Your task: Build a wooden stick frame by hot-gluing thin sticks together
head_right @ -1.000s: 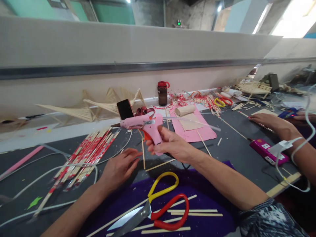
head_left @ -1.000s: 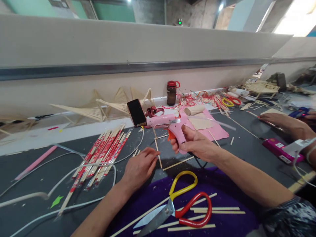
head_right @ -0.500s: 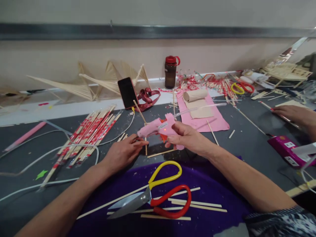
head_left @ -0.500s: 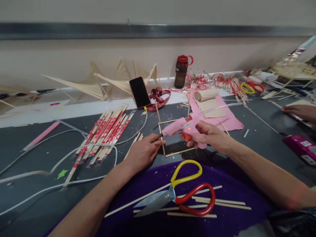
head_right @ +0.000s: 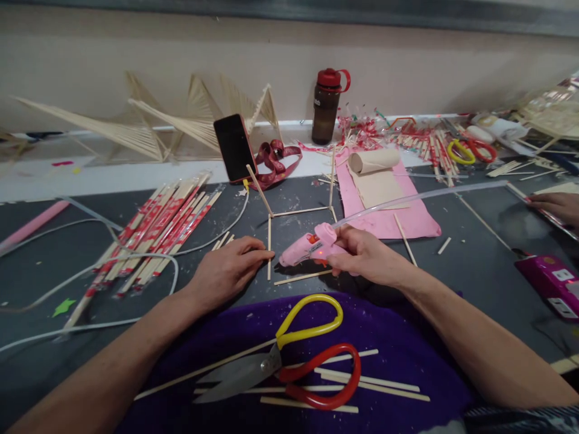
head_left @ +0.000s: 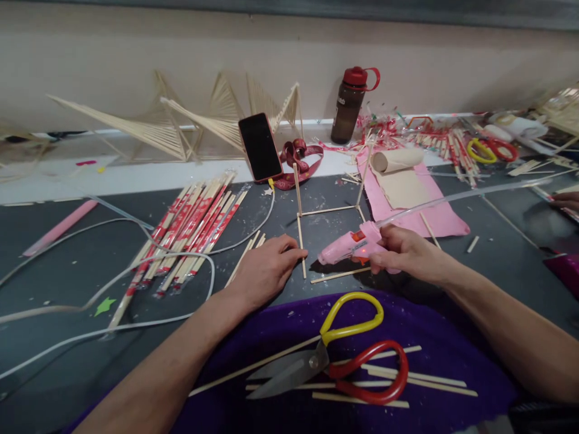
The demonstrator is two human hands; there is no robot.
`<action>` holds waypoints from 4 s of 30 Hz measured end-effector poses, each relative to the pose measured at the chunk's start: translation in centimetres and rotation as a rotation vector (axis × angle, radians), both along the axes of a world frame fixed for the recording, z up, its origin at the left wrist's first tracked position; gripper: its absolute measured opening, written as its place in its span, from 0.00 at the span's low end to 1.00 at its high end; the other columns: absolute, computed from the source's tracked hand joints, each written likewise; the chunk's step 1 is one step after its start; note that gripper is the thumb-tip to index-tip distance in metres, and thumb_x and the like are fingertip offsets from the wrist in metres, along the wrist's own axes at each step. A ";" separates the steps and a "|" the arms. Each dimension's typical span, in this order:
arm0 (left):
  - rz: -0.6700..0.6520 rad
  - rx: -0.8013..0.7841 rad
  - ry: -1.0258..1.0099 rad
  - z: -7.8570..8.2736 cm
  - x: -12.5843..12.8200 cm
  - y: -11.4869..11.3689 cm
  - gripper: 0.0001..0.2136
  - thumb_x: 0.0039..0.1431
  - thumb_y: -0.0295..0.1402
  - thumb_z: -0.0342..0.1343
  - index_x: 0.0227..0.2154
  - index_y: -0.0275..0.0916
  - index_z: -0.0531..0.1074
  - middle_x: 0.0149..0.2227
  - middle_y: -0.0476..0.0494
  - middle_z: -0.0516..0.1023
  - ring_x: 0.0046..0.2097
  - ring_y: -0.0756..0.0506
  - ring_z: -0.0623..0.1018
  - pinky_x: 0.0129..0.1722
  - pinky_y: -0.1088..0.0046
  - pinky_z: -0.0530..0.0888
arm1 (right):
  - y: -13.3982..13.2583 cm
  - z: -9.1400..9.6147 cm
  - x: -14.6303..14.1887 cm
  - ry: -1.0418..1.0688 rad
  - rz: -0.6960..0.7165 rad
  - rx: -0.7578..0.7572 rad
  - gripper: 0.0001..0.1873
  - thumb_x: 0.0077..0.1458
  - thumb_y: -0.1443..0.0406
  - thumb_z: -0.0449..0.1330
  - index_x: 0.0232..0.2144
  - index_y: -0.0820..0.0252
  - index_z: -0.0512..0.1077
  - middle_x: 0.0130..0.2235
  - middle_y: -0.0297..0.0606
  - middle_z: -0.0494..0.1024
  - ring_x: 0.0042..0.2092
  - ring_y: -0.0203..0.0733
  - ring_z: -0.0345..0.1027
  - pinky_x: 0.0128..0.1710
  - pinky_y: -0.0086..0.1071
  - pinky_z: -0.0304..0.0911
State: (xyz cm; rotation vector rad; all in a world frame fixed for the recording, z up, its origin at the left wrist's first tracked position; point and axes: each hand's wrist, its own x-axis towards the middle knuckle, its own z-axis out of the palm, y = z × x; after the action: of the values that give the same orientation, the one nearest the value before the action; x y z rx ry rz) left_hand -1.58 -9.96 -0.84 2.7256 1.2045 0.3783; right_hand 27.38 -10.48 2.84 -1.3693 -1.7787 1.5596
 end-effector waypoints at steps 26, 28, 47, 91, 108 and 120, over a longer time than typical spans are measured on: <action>0.034 0.006 -0.106 -0.3 0.2 0.2 0.11 0.62 0.36 0.47 0.40 0.46 0.75 0.40 0.47 0.74 0.38 0.52 0.73 0.33 0.78 0.67 | -0.8 -0.5 -0.3 -0.269 0.181 0.279 0.17 0.59 0.52 0.51 0.34 0.60 0.66 0.29 0.33 0.66 0.29 0.34 0.57 0.27 0.27 0.54; 0.029 0.011 -0.102 -0.3 0.2 0.2 0.11 0.62 0.36 0.47 0.40 0.46 0.75 0.40 0.47 0.74 0.38 0.52 0.73 0.33 0.78 0.67 | -0.9 -0.4 -0.5 -0.297 0.190 0.302 0.17 0.59 0.52 0.51 0.33 0.60 0.66 0.29 0.33 0.66 0.29 0.34 0.57 0.27 0.27 0.54; -0.018 -0.040 0.002 0.0 0.4 0.3 0.11 0.62 0.31 0.46 0.40 0.46 0.73 0.41 0.47 0.72 0.41 0.50 0.72 0.36 0.76 0.68 | -1.1 -0.7 -0.7 -0.337 0.188 0.360 0.15 0.60 0.53 0.49 0.33 0.59 0.64 0.28 0.32 0.65 0.29 0.34 0.58 0.27 0.28 0.55; 0.019 -0.059 0.059 0.3 0.7 0.1 0.12 0.64 0.33 0.43 0.40 0.47 0.73 0.42 0.48 0.72 0.41 0.49 0.72 0.35 0.75 0.66 | -1.5 -0.6 -0.7 -0.395 0.228 0.505 0.16 0.61 0.54 0.48 0.30 0.61 0.64 0.26 0.32 0.65 0.27 0.34 0.57 0.25 0.27 0.53; 0.033 -0.024 0.054 -0.1 0.7 -0.1 0.11 0.63 0.33 0.44 0.40 0.48 0.72 0.42 0.50 0.71 0.40 0.50 0.71 0.31 0.76 0.62 | -2.3 -0.7 0.1 -0.466 0.308 0.695 0.20 0.62 0.57 0.48 0.22 0.60 0.68 0.23 0.35 0.69 0.27 0.37 0.62 0.31 0.30 0.57; 0.024 -0.014 0.033 0.0 0.7 -0.1 0.11 0.63 0.33 0.44 0.39 0.47 0.72 0.41 0.49 0.71 0.39 0.51 0.71 0.30 0.76 0.62 | -2.3 -0.8 0.2 -0.466 0.285 0.622 0.17 0.60 0.56 0.49 0.27 0.57 0.70 0.26 0.38 0.72 0.33 0.42 0.67 0.38 0.35 0.61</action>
State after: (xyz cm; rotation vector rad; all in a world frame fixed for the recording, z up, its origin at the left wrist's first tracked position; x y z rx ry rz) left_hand -0.93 -10.08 -0.82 2.7177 1.2444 0.3277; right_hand 27.55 -12.76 2.00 -1.2503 -2.5425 0.6929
